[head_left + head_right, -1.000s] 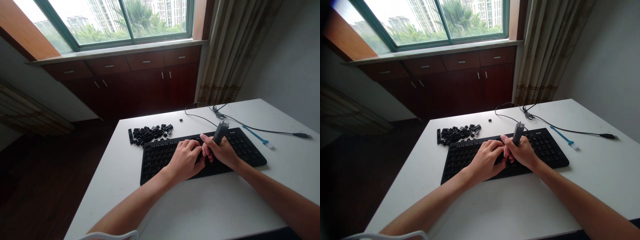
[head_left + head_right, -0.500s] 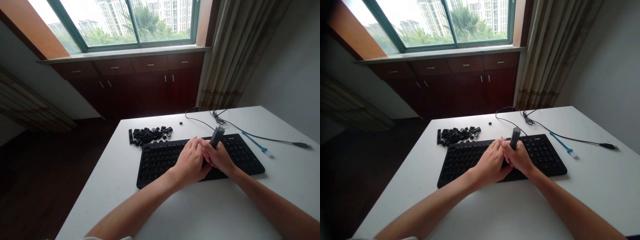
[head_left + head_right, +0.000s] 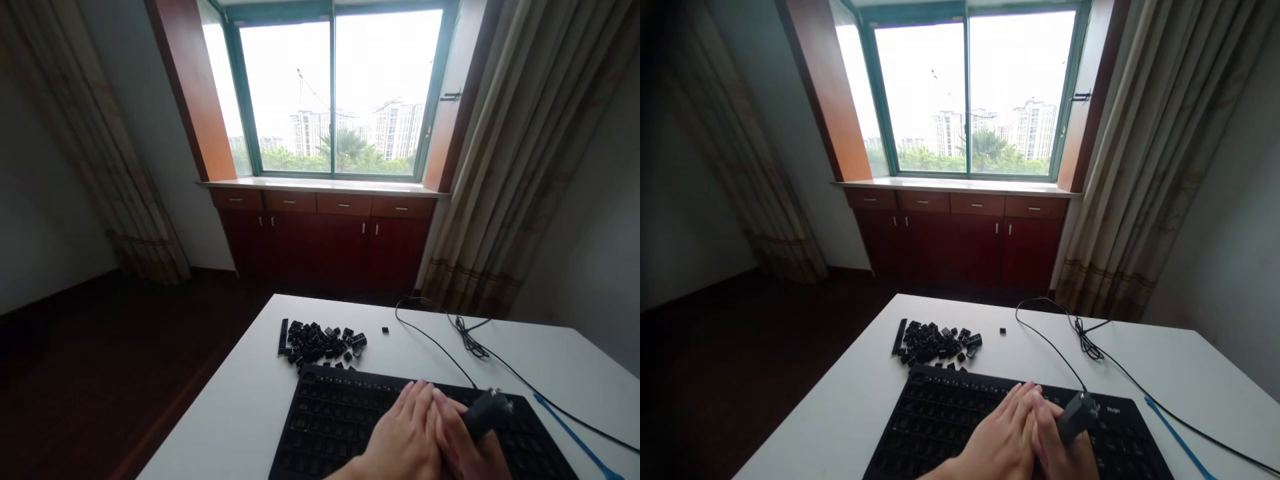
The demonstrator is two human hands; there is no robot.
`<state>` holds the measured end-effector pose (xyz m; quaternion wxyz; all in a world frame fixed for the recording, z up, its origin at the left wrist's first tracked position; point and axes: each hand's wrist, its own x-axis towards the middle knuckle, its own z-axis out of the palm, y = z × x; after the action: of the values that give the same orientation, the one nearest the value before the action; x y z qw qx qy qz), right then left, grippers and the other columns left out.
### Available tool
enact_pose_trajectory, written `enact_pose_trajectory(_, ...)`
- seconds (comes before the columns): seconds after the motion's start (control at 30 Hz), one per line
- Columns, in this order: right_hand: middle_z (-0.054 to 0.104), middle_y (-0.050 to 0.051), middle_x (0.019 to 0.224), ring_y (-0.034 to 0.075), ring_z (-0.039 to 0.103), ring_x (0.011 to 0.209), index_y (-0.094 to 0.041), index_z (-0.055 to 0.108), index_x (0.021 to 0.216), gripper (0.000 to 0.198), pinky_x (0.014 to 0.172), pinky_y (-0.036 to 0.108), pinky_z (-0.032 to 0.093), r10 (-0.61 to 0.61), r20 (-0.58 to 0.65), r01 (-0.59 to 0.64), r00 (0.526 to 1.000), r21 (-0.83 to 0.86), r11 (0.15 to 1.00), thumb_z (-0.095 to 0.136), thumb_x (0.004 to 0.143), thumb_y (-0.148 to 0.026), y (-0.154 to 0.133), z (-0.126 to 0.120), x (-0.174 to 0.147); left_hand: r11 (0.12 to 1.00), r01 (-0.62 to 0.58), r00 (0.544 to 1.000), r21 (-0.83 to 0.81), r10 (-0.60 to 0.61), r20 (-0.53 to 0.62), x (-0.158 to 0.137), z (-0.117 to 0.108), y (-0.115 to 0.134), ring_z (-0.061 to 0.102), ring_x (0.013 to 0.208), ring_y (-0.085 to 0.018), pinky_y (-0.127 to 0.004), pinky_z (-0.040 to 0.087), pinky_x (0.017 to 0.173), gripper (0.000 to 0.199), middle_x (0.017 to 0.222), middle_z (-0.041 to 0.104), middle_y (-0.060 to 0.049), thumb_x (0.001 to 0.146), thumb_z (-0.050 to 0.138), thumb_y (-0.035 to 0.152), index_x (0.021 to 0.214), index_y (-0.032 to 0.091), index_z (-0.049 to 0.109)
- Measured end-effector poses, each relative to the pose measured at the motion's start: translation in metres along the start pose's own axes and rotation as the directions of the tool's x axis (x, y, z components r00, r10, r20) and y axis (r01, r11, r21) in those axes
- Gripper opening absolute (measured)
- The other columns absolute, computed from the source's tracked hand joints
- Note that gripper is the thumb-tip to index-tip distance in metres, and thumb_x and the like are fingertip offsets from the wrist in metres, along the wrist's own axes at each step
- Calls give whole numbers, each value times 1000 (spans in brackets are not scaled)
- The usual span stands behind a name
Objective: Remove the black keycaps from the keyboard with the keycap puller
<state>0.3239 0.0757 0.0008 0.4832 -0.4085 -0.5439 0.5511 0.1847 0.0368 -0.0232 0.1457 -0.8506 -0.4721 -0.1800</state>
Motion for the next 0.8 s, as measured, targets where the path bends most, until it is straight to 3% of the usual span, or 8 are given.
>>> enact_pose_trajectory(0.17,59,3,51,20,60,49,-22,64,60,43,43,28,51,33,-63,-29,997,68,997,84,66,-59,5,-5,10,999,33,999,-11,-33,1,1,18,-3,52,140,-31,-39,45,117,53,148,56,-19,108,30,33,146,-2,44)
enact_pose_trajectory(0.33,39,-4,40,7,31,34,-20,50,50,55,31,21,27,162,10,-162,987,148,976,77,77,-59,3,1,8,960,73,997,-269,-64,42,1,-9,2,39,149,-33,-44,31,127,64,157,45,-21,103,40,35,156,0,29)
enact_pose_trajectory(0.4,36,-6,39,5,28,34,-19,45,48,56,33,19,23,155,8,-155,988,154,976,76,80,-55,0,2,6,924,120,993,-363,-107,57,3,-21,5,37,150,-33,-46,27,129,68,157,44,-21,97,46,32,156,1,29)
enact_pose_trajectory(0.5,35,-6,39,5,26,32,-20,44,48,55,32,20,19,136,43,-140,990,94,986,71,84,-51,-6,0,7,871,189,982,-454,-168,87,6,-33,6,42,145,-36,-48,31,127,73,152,47,-25,88,54,27,152,-2,34)
enact_pose_trajectory(0.57,34,-6,39,5,28,31,-20,42,47,54,32,20,19,130,97,-135,987,45,990,69,87,-46,-9,-2,8,825,220,975,-521,-200,95,9,-36,6,45,142,-35,-48,34,125,77,148,50,-22,81,60,28,150,4,37)
enact_pose_trajectory(0.8,35,-6,39,6,27,31,-21,41,48,53,31,22,20,110,144,-100,984,-71,992,62,91,-44,-16,-3,8,721,268,958,-640,-268,99,10,-40,4,51,137,-30,-44,46,117,74,146,53,-14,79,64,25,148,16,40)
